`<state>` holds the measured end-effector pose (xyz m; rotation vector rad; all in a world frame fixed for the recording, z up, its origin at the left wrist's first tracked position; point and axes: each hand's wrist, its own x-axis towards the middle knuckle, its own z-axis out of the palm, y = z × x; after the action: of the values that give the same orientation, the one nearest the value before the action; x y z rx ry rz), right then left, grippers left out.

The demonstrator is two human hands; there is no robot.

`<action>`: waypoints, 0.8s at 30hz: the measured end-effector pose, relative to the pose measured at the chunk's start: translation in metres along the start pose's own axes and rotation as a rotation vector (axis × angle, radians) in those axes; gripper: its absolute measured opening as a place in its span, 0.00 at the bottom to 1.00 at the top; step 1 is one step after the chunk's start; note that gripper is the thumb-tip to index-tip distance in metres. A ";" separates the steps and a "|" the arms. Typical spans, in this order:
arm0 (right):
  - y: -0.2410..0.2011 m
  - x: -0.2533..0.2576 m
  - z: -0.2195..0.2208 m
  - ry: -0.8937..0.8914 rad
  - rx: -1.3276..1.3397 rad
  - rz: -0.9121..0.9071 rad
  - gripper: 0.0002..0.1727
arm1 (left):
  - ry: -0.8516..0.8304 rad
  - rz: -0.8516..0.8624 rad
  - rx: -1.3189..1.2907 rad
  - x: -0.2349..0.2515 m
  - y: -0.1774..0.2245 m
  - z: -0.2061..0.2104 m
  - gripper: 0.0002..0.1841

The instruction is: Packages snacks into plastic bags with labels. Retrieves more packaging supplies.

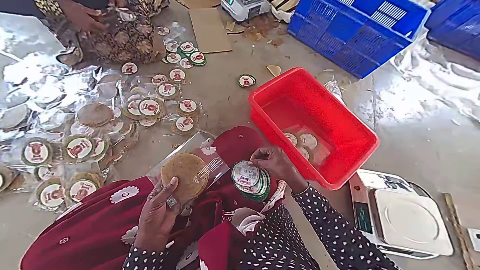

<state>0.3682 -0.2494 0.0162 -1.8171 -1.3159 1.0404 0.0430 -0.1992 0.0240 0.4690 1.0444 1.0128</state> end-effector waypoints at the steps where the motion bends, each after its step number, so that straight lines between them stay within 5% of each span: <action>1: -0.002 -0.001 -0.002 0.013 0.017 0.002 0.04 | -0.006 0.007 -0.006 0.000 -0.001 0.000 0.13; 10: -0.022 -0.007 -0.010 0.141 0.151 0.022 0.05 | -0.035 -0.012 -0.008 -0.001 -0.006 0.001 0.12; 16: -0.045 -0.012 -0.005 0.378 -0.011 -0.093 0.05 | -0.066 -0.024 -0.015 -0.010 -0.005 0.007 0.12; 24: -0.065 -0.020 0.001 0.328 0.006 -0.252 0.04 | -0.175 -0.022 -0.029 -0.014 -0.010 0.013 0.13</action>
<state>0.3359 -0.2504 0.0757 -1.6780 -1.2931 0.5840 0.0570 -0.2143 0.0293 0.5126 0.8759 0.9486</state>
